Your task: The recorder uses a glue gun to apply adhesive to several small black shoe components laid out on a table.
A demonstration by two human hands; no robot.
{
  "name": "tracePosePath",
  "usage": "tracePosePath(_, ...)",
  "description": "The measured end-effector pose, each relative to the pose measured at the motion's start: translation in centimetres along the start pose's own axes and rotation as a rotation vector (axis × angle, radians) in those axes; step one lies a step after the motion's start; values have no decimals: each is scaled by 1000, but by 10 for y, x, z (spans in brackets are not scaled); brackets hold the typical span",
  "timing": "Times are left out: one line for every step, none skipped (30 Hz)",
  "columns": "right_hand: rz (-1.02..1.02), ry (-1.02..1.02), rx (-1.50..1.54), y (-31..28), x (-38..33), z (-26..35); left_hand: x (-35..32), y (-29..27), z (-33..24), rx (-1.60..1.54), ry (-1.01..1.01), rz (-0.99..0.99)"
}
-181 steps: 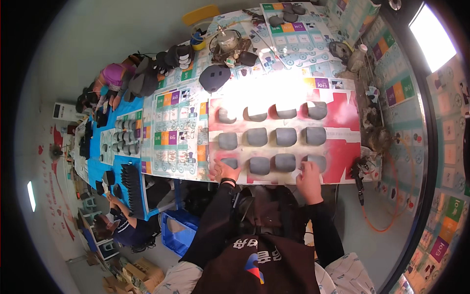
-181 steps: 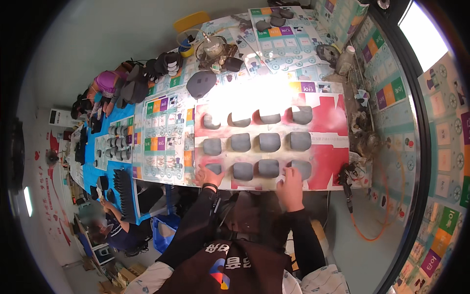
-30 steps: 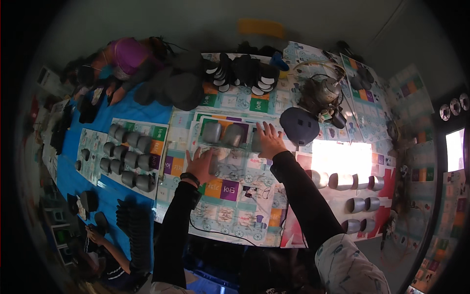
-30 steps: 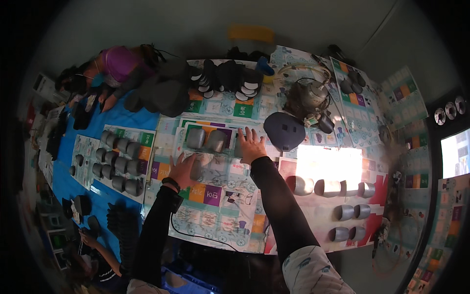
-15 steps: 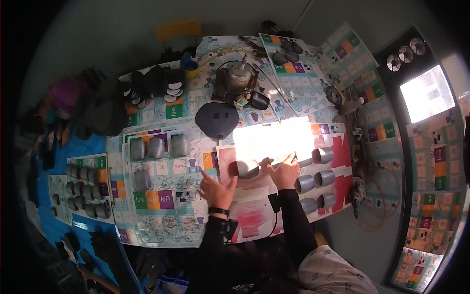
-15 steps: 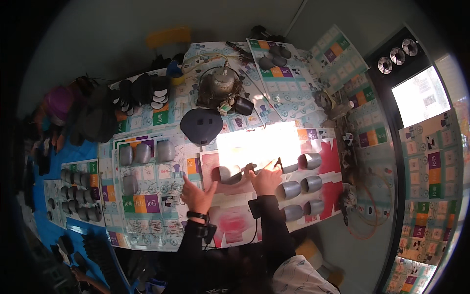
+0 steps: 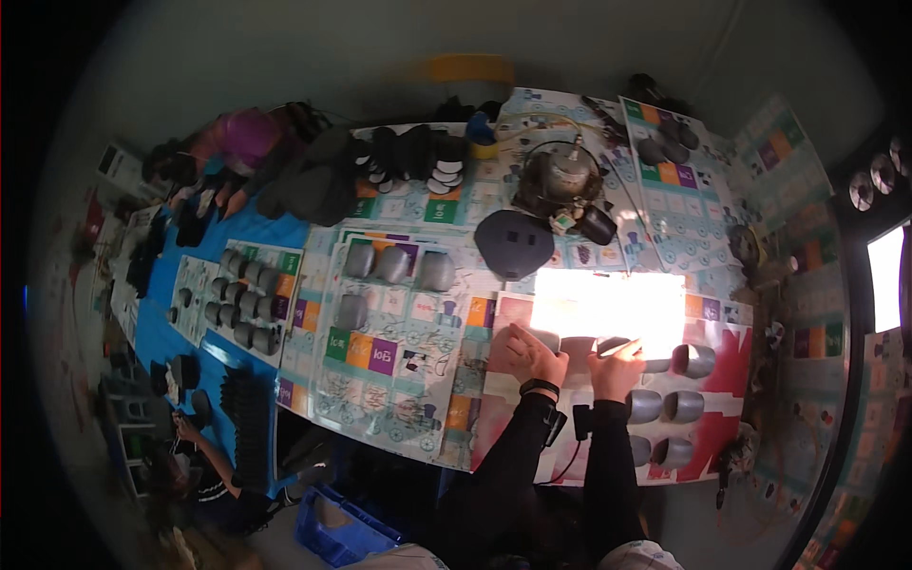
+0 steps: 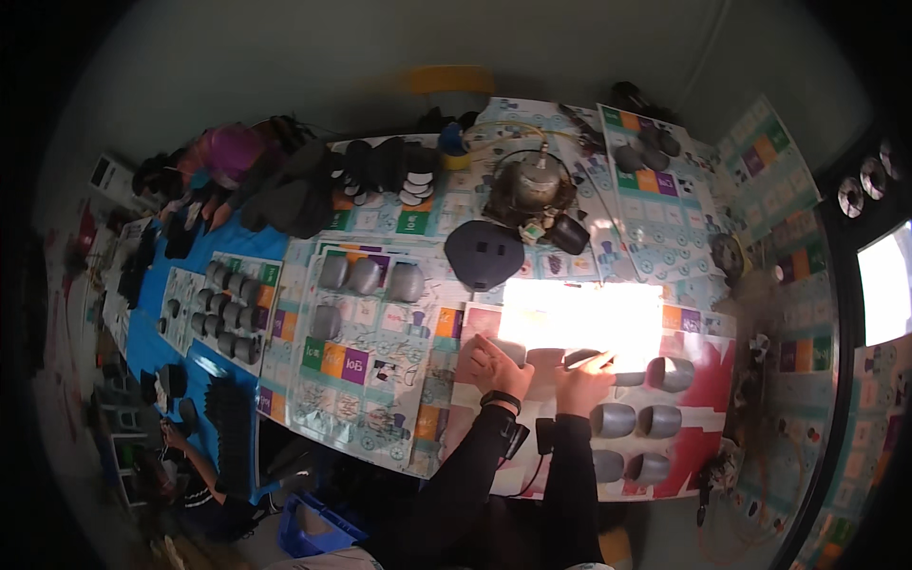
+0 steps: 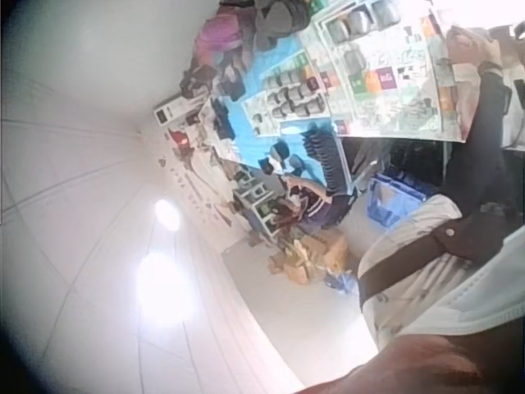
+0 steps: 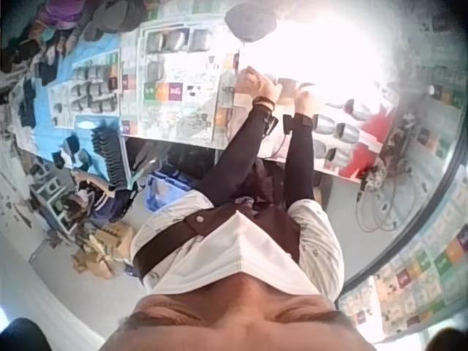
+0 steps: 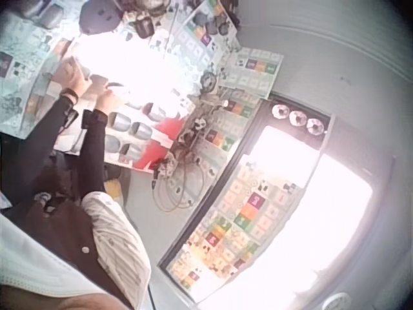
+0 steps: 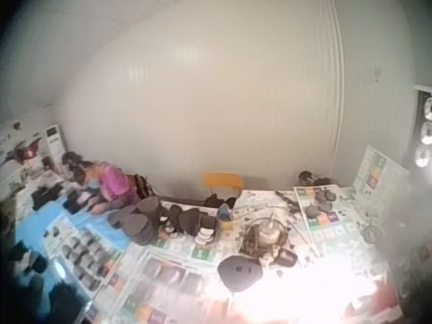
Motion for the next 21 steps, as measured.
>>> tracePosePath(19,21,26,-23,8,0,-8,-26,-16,121,13,31)
tracePosePath(49,31,60,-36,14,11,-5,-45,-5,123,-2,20)
tracePosePath(52,-52,93,-38,15,13,2,-63,8,123,105,-16)
tracePosePath(56,-134,122,-39,13,16,11,-79,26,123,213,-48)
tracePosePath(128,-155,122,-41,5,44,26,-96,60,130,256,-58)
tracePosePath(196,-176,117,-42,-6,80,46,-105,97,186,292,-92)
tracePosePath(264,-263,144,-33,-15,101,68,-117,126,282,345,-112)
tracePosePath(401,-274,256,-19,-28,132,94,-121,165,396,390,-151)
tracePosePath(440,-402,221,9,-46,144,115,-127,194,462,461,-173)
tracePosePath(556,-473,215,24,-63,173,134,-132,225,522,510,-177)
tracePosePath(606,-522,172,38,-77,198,152,-141,244,539,592,-170)
tracePosePath(640,-596,136,58,-86,212,171,-142,254,525,604,-170)
tracePosePath(594,-679,94,73,-96,233,186,-146,269,586,694,-205)
tracePosePath(546,-761,51,86,-104,252,201,-149,283,647,784,-240)
tracePosePath(553,-759,43,101,-110,265,212,-150,294,627,829,-258)
tracePosePath(524,-796,8,113,-112,273,219,-151,297,614,839,-253)
tracePosePath(495,-833,-28,122,-114,279,223,-153,299,549,883,-222)
tracePosePath(497,-830,-40,134,-118,281,226,-153,304,484,920,-191)
tracePosePath(520,-819,-67,145,-120,283,230,-151,309,491,933,-179)
tracePosePath(542,-806,-94,153,-121,283,232,-150,312,483,936,-181)
tracePosePath(540,-805,-102,156,-123,284,231,-150,314,429,944,-157)
Point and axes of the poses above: each hand's wrist, its own x-axis towards the middle knuckle, its own y-axis out of the palm, z = x × y, the point moved 2 cm from there along x, towards the middle knuckle, and after that the axes turned 9 degrees about x, right-handed, at the moved point
